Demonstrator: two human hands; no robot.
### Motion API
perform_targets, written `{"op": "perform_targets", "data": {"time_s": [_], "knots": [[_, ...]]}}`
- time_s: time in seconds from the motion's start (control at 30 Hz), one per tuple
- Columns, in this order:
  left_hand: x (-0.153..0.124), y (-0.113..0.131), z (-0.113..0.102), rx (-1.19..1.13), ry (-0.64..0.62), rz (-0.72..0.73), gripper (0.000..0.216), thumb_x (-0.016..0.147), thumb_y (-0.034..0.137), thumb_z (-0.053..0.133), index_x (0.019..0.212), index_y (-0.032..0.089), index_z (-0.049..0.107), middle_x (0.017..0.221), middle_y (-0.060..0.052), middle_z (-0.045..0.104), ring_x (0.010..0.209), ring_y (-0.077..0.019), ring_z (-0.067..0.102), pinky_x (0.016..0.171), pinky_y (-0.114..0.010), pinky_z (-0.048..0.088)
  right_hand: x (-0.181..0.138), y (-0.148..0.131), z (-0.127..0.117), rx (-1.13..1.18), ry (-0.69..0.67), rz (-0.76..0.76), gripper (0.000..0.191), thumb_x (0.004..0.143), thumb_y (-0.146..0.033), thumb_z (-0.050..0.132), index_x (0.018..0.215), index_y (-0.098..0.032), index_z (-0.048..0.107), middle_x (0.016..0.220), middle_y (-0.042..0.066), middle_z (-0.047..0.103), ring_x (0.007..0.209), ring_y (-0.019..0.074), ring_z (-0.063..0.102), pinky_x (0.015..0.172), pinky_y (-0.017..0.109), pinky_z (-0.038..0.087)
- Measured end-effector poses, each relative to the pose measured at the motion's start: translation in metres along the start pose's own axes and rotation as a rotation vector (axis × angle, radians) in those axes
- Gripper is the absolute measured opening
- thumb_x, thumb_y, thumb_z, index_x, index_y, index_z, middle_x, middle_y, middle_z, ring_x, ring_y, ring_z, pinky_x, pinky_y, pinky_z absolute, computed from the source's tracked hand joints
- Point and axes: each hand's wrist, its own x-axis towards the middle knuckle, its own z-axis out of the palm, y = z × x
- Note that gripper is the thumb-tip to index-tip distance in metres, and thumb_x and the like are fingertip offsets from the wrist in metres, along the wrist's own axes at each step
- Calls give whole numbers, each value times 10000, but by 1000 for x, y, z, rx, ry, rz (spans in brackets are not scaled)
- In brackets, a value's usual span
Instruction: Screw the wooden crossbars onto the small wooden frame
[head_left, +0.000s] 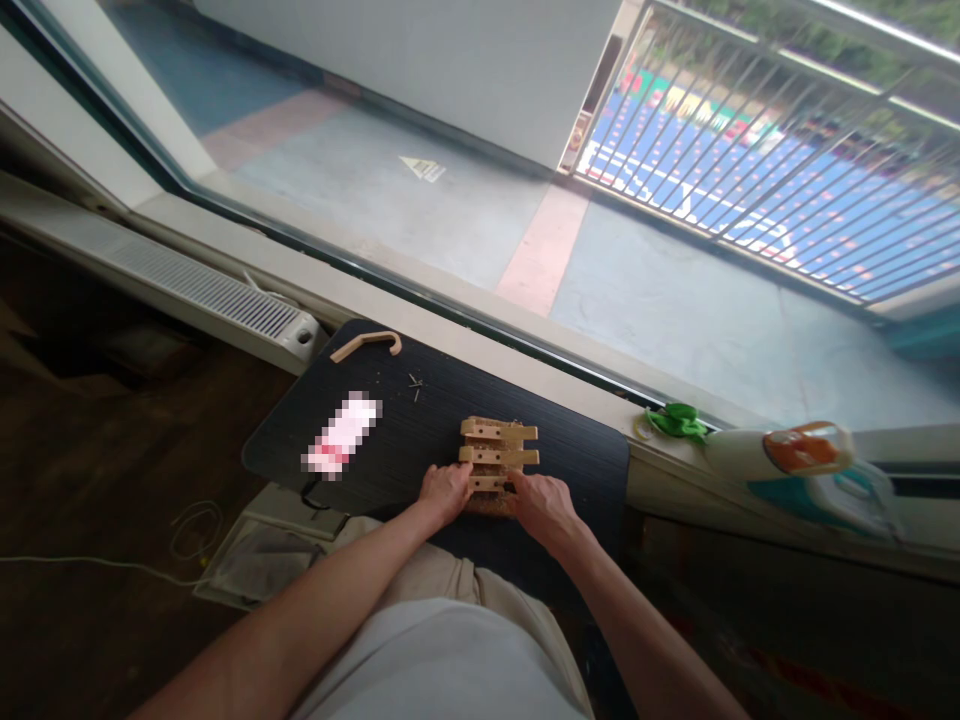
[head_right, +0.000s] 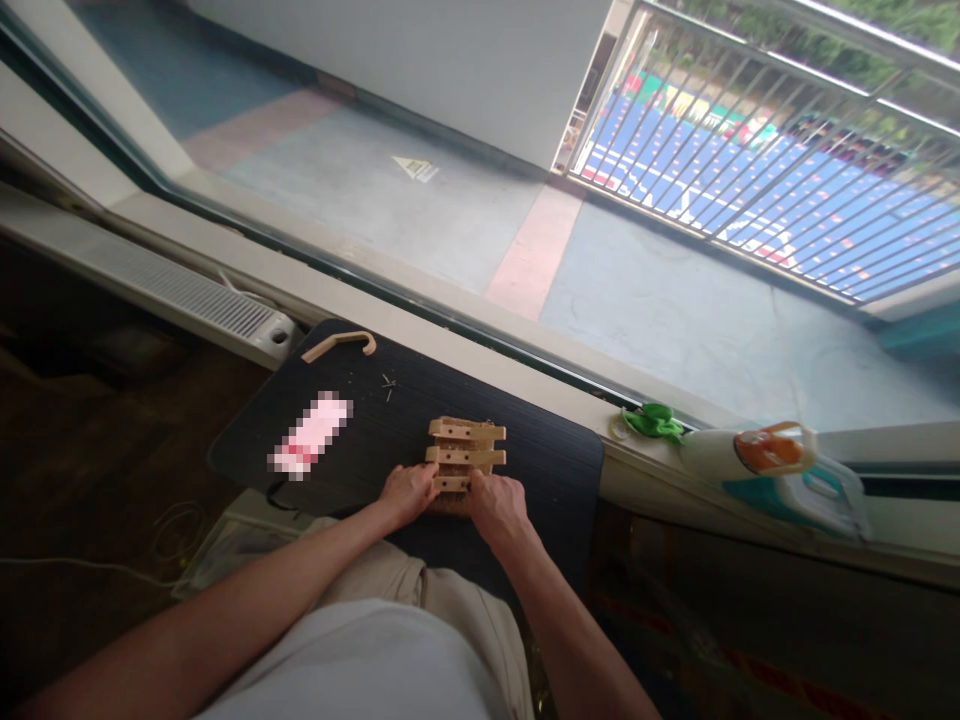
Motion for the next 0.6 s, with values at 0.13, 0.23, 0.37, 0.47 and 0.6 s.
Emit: {"op": "perform_targets", "data": {"time_s": [0.13,0.23,0.37,0.47,0.6], "knots": [[0,2,-3,-4,-23,-17,242,805,302,429,1027,217,477,991,-60,626,928,-201,575,827,-343,348,-1,2,-3,-18,13,-66,211,812,-191,383,902,-234,569,847,35,665,794,169,615,627,255,390],[-1,3,-4,-8,-26,-24,232,809,293,423,1021,219,479,994,-56,625,929,-199,575,831,-339,348,0,2,-3,-20,-6,-54,206,822,-189,373,879,-224,568,865,41,662,807,166,613,636,255,393],[-1,2,-4,-14,-10,0,224,807,298,432,1009,217,481,976,-65,628,908,-212,584,812,-349,355,1,0,-2,4,-21,23,206,839,-260,366,890,-204,558,882,59,662,832,170,611,666,261,405],[-1,2,-4,-15,-17,-6,231,801,300,447,1014,217,478,983,-67,626,921,-213,581,820,-352,351,0,-3,-2,15,-19,58,228,844,-301,362,886,-192,559,877,68,664,825,173,614,668,264,410],[-1,2,-4,-15,-29,-16,229,800,305,452,1013,222,476,995,-62,625,930,-206,579,827,-347,348,-2,-1,-6,-10,-13,22,225,816,-319,410,888,-187,577,858,75,666,816,192,615,663,275,413]]}}
